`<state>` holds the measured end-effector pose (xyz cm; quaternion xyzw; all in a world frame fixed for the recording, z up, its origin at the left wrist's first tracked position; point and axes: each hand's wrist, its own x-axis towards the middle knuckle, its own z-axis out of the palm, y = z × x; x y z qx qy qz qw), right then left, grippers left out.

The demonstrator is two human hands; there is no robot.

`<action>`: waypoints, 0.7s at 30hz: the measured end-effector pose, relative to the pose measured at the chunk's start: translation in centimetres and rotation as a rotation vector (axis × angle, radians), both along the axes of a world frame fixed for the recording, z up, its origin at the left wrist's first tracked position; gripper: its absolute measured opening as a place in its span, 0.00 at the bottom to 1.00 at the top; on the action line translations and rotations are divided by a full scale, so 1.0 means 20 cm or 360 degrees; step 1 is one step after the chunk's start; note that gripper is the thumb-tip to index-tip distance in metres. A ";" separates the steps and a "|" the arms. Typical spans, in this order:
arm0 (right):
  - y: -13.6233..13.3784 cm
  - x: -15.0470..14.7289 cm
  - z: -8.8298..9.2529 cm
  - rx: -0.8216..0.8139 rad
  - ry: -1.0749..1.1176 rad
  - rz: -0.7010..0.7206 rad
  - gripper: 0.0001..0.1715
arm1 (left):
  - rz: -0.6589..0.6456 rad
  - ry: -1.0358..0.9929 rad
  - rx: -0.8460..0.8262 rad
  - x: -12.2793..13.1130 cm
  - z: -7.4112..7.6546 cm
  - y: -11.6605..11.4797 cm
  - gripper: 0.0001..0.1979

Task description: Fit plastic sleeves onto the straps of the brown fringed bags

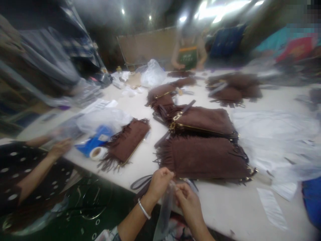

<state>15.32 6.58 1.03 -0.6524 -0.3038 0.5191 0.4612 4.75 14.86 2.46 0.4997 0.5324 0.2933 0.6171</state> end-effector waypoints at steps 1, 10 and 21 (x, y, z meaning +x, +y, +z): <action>0.00 0.00 0.00 -0.0009 -0.0012 -0.0009 0.12 | -0.0034 0.0017 0.0013 -0.01 0.00 0.00 0.12; 0.03 -0.06 0.03 0.0003 0.0019 -0.0314 0.18 | 0.0170 -0.0154 -0.0192 -0.04 0.02 -0.09 0.18; 0.03 -0.04 -0.02 -0.0013 0.0297 -0.0339 0.25 | 0.0238 -0.0247 -0.0175 -0.03 0.00 -0.19 0.14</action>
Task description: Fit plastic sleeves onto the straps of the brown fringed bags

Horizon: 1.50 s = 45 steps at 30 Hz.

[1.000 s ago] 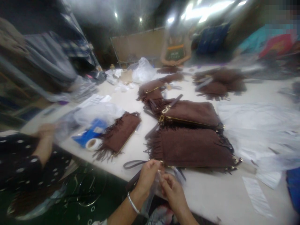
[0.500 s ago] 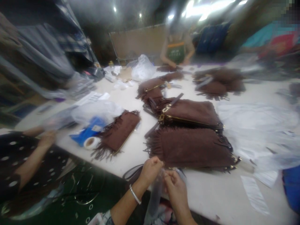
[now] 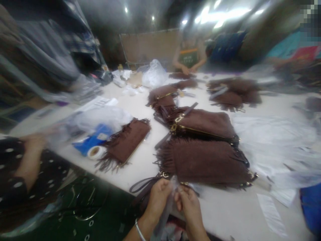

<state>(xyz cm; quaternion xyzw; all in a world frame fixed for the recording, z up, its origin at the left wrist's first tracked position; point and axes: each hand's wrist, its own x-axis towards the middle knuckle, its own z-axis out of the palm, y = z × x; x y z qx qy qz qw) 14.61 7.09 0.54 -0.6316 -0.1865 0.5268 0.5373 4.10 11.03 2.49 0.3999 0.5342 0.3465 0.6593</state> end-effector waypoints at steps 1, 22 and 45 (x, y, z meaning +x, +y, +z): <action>-0.02 0.02 -0.01 0.0013 0.0010 -0.0001 0.25 | -0.0013 -0.0008 0.0004 0.00 0.00 0.01 0.14; 0.01 -0.01 -0.05 0.0028 0.0131 -0.0068 0.21 | -0.0264 0.0015 -0.0040 -0.03 -0.01 0.07 0.15; -0.04 -0.01 0.01 0.0093 0.0218 -0.0044 0.16 | -0.0446 -0.0027 -0.0140 -0.13 0.02 0.14 0.14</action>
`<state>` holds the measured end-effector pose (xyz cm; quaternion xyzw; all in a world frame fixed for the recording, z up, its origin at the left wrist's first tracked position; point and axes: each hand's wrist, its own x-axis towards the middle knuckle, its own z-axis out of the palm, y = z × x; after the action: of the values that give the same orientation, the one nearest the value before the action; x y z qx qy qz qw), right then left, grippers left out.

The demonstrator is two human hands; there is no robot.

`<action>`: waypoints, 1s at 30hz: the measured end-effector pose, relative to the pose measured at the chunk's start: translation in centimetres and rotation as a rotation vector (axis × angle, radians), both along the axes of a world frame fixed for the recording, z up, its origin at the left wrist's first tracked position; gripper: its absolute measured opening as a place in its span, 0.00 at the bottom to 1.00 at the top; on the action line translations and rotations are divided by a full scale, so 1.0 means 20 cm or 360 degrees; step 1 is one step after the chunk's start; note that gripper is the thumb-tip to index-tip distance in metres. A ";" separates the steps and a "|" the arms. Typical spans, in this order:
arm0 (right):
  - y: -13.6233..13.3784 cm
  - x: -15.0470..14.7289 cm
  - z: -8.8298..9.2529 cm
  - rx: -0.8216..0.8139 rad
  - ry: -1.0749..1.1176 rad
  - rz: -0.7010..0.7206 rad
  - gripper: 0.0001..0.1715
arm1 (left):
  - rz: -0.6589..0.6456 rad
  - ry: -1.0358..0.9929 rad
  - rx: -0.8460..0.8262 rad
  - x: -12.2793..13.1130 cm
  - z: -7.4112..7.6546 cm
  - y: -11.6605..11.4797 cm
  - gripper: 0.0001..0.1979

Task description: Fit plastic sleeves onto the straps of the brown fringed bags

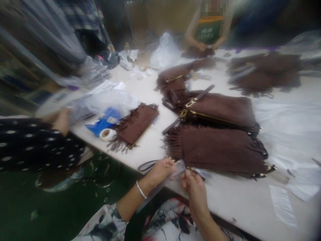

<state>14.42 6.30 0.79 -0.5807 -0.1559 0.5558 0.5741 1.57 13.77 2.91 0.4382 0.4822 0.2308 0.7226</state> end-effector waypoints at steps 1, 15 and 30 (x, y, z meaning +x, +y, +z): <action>0.00 0.00 -0.01 -0.0029 -0.0027 0.0075 0.18 | 0.0013 -0.0009 -0.0017 0.00 0.00 0.00 0.15; 0.04 -0.01 -0.03 -0.0079 -0.0246 0.0221 0.20 | 0.0419 0.0063 0.0024 0.02 0.00 -0.09 0.12; 0.01 0.03 -0.04 0.0090 -0.0462 0.0369 0.18 | 0.0403 0.0181 0.0156 0.10 -0.02 -0.12 0.06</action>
<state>15.07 6.48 0.02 -0.6166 -0.3187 0.5239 0.4938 3.49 11.35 2.47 0.4209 0.5619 0.3181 0.6371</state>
